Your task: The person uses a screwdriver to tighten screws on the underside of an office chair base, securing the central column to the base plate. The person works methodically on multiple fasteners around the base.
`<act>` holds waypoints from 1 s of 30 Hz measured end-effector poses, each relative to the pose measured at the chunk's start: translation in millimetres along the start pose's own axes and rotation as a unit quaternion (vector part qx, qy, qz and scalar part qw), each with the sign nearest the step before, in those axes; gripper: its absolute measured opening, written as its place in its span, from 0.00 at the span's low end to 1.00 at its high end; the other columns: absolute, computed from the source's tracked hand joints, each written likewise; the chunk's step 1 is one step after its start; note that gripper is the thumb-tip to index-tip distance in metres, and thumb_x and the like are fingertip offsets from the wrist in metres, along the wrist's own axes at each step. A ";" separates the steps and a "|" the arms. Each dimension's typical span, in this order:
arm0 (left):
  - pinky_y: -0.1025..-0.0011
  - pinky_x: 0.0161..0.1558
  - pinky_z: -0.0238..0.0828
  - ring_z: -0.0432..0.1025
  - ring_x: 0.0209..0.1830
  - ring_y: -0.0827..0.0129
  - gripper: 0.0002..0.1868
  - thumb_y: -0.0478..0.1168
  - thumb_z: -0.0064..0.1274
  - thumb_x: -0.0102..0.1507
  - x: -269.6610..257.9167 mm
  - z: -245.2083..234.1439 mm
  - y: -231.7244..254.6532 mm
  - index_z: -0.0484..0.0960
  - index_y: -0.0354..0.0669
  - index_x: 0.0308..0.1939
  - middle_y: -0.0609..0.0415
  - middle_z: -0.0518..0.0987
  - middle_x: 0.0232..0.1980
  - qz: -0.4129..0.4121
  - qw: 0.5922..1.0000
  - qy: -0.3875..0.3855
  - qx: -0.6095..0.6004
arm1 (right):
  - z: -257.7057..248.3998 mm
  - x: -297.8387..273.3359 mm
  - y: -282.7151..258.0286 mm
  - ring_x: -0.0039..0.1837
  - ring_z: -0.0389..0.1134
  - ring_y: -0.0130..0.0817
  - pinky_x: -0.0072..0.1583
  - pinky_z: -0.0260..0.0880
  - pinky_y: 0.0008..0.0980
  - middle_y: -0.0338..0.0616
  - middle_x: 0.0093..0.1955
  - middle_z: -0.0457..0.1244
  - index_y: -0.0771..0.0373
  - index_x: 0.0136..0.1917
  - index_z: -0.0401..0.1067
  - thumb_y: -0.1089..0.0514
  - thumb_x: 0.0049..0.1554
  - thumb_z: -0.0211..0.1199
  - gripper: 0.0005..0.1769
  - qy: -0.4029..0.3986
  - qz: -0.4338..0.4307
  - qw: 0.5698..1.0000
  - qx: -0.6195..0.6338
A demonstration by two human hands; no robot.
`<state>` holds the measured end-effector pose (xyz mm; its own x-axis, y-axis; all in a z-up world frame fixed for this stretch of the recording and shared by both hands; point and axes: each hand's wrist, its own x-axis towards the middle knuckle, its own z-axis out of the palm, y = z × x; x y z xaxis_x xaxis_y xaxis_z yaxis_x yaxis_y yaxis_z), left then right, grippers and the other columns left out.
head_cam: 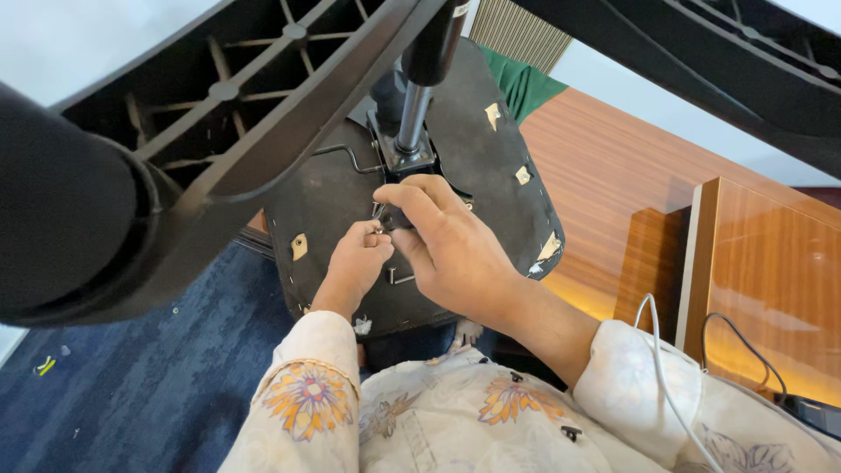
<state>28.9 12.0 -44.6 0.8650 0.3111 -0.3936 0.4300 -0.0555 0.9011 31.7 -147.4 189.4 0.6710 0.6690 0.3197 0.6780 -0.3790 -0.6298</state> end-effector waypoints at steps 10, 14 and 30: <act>0.74 0.53 0.72 0.78 0.50 0.73 0.29 0.34 0.56 0.59 -9.1 -5.6 13.4 0.73 0.41 0.66 0.57 0.85 0.49 -0.005 1.000 -0.018 -0.017 | 2.8 5.6 3.3 0.52 0.70 0.51 0.51 0.70 0.44 0.48 0.55 0.64 0.59 0.49 0.69 0.60 0.59 0.64 0.06 -0.038 0.037 0.998 -0.034; 0.73 0.53 0.72 0.77 0.49 0.72 0.28 0.35 0.58 0.59 -9.4 -6.1 13.1 0.75 0.41 0.64 0.56 0.84 0.48 -0.011 1.000 -0.007 -0.009 | 7.2 8.1 3.4 0.55 0.68 0.56 0.53 0.70 0.46 0.52 0.58 0.61 0.62 0.56 0.66 0.63 0.57 0.62 0.14 0.022 0.067 0.997 -0.030; 0.73 0.52 0.73 0.79 0.46 0.72 0.26 0.37 0.59 0.58 -6.5 -3.8 0.6 0.78 0.48 0.63 0.56 0.85 0.45 0.007 0.999 0.012 0.030 | 20.2 4.5 -3.4 0.55 0.67 0.52 0.55 0.69 0.45 0.48 0.51 0.65 0.62 0.59 0.65 0.61 0.59 0.66 0.17 -0.010 -0.026 0.999 -0.046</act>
<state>22.5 13.5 -40.9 0.8651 0.3324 -0.3757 0.4331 -0.1171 0.8937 26.4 -130.2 178.8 0.6289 0.7019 0.3345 0.7365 -0.3997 -0.5457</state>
